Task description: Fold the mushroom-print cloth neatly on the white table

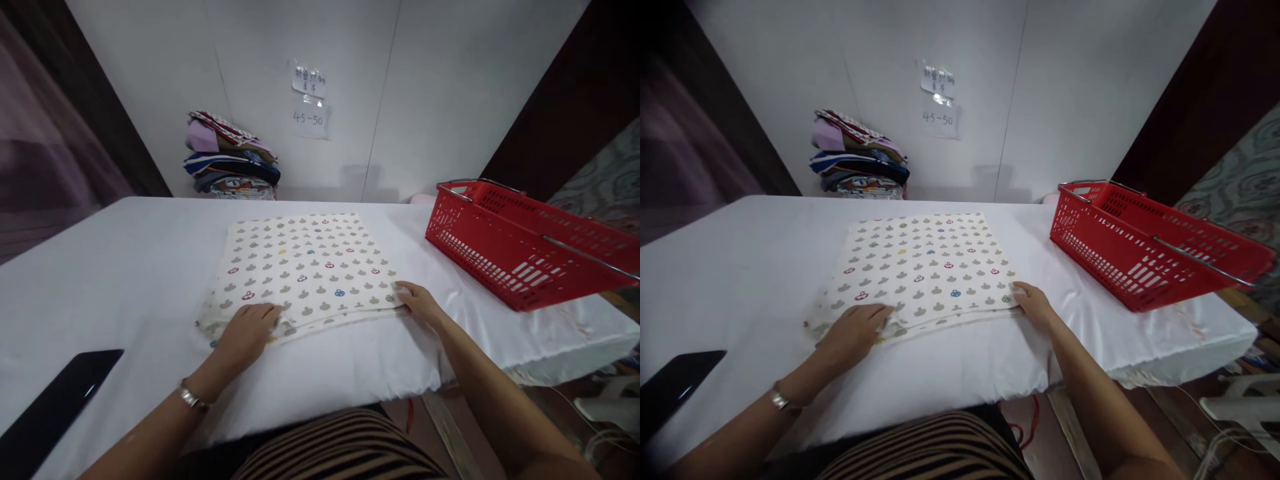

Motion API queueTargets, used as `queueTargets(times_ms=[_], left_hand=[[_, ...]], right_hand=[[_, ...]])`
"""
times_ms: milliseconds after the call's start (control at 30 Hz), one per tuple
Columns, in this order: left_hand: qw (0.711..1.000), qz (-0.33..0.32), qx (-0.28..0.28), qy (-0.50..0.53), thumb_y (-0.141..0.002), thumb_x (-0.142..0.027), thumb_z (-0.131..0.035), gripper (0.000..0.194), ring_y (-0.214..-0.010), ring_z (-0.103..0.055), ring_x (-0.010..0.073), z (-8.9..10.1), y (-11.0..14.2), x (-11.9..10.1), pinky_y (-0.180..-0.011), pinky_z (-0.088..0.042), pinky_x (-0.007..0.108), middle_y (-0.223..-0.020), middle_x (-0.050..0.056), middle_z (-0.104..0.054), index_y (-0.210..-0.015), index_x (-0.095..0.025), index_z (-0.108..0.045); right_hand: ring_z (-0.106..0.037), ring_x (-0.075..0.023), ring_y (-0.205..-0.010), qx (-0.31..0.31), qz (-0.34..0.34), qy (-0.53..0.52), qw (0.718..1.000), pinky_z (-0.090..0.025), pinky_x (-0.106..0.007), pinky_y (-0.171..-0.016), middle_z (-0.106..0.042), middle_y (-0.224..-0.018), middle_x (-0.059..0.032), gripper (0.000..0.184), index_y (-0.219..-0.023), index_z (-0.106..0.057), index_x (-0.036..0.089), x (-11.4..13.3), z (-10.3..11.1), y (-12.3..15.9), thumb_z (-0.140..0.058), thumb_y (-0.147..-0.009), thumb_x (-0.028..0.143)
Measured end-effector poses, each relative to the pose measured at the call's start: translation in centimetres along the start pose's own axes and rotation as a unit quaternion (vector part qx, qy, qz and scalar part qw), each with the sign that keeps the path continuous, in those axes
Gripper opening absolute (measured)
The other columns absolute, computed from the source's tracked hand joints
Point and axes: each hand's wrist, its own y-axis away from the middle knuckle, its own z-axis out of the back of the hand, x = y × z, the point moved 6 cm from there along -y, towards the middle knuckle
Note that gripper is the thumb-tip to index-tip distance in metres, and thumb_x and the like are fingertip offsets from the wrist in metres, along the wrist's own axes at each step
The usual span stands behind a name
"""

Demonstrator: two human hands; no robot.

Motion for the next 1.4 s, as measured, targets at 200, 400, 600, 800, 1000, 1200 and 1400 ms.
queueTargets(times_ms=[200,400,600,800,1000,1200,1400], left_hand=[[0.996,0.072,0.026,-0.041,-0.077,-0.004,-0.035,0.044,-0.096,-0.058,0.0239,0.6,0.6,1.6,-0.079,-0.046,0.039,-0.107,0.009,-0.064,-0.111,-0.018,-0.060],[0.997,0.069,0.030,0.007,-0.076,-0.007,-0.039,0.042,-0.102,-0.057,0.0219,1.7,4.1,3.7,-0.083,-0.047,0.036,-0.110,0.005,-0.065,-0.106,-0.024,-0.064],[0.996,0.075,0.037,-0.038,-0.074,-0.004,-0.041,0.044,-0.103,-0.056,0.0240,1.2,3.5,2.2,-0.083,-0.045,0.038,-0.113,0.007,-0.063,-0.109,-0.021,-0.062],[0.999,0.000,-0.012,-0.035,-0.080,0.001,-0.036,0.049,-0.104,-0.054,0.0222,-0.1,0.7,-1.5,-0.083,-0.043,0.037,-0.118,0.009,-0.058,-0.123,-0.018,-0.050],[0.998,-0.046,-0.031,-0.013,-0.086,-0.004,-0.036,0.035,-0.099,-0.053,0.0203,-0.8,-1.7,-3.8,-0.080,-0.042,0.034,-0.110,0.008,-0.059,-0.114,-0.019,-0.052],[0.999,-0.051,-0.008,-0.015,-0.085,-0.005,-0.038,0.023,-0.085,-0.054,0.0193,-1.0,-4.1,-6.1,-0.072,-0.041,0.032,-0.093,0.006,-0.059,-0.094,-0.018,-0.054],[0.990,0.046,0.026,0.127,-0.086,-0.017,-0.040,0.021,-0.086,-0.057,0.0191,-0.8,-5.5,-4.5,-0.070,-0.040,0.029,-0.092,0.004,-0.064,-0.094,-0.020,-0.059]], right_hand=[[-0.041,-0.0095,-0.042,-0.003,-0.019,-0.110,0.994,-0.029,-0.022,-0.042,-0.047,-0.047,0.0058,0.043,-0.108,-0.063,0.014,-0.2,0.4,0.9,-0.056,-0.068,0.030],[-0.038,-0.0096,-0.042,0.001,-0.005,-0.137,0.991,-0.028,-0.022,-0.042,-0.047,-0.043,0.0060,0.041,-0.103,-0.064,0.014,-0.5,0.7,1.3,-0.060,-0.068,0.035],[-0.040,-0.0099,-0.041,0.013,-0.035,-0.130,0.991,-0.029,-0.022,-0.041,-0.046,-0.046,0.0055,0.039,-0.099,-0.064,0.013,-0.2,0.1,1.1,-0.058,-0.066,0.033],[-0.055,-0.0161,-0.064,-0.067,0.093,0.116,0.987,-0.045,-0.030,-0.063,-0.061,-0.076,-0.0032,0.039,-0.112,-0.063,0.020,0.2,1.5,1.2,-0.052,-0.078,0.036],[-0.049,-0.0274,-0.110,-0.082,0.353,0.250,0.898,-0.041,-0.044,-0.092,-0.055,-0.120,-0.0119,0.031,-0.110,-0.062,0.022,4.3,-1.1,3.7,-0.052,-0.081,0.029],[-0.054,-0.0231,-0.100,0.061,0.464,0.243,0.850,-0.043,-0.039,-0.086,-0.061,-0.107,-0.0091,0.030,-0.106,-0.062,0.021,8.5,-8.3,5.1,-0.050,-0.079,0.013],[-0.055,-0.0225,-0.097,0.096,0.482,0.273,0.827,-0.043,-0.038,-0.085,-0.063,-0.106,-0.0097,0.027,-0.106,-0.063,0.020,10.0,-10.4,4.3,-0.048,-0.084,0.017]])
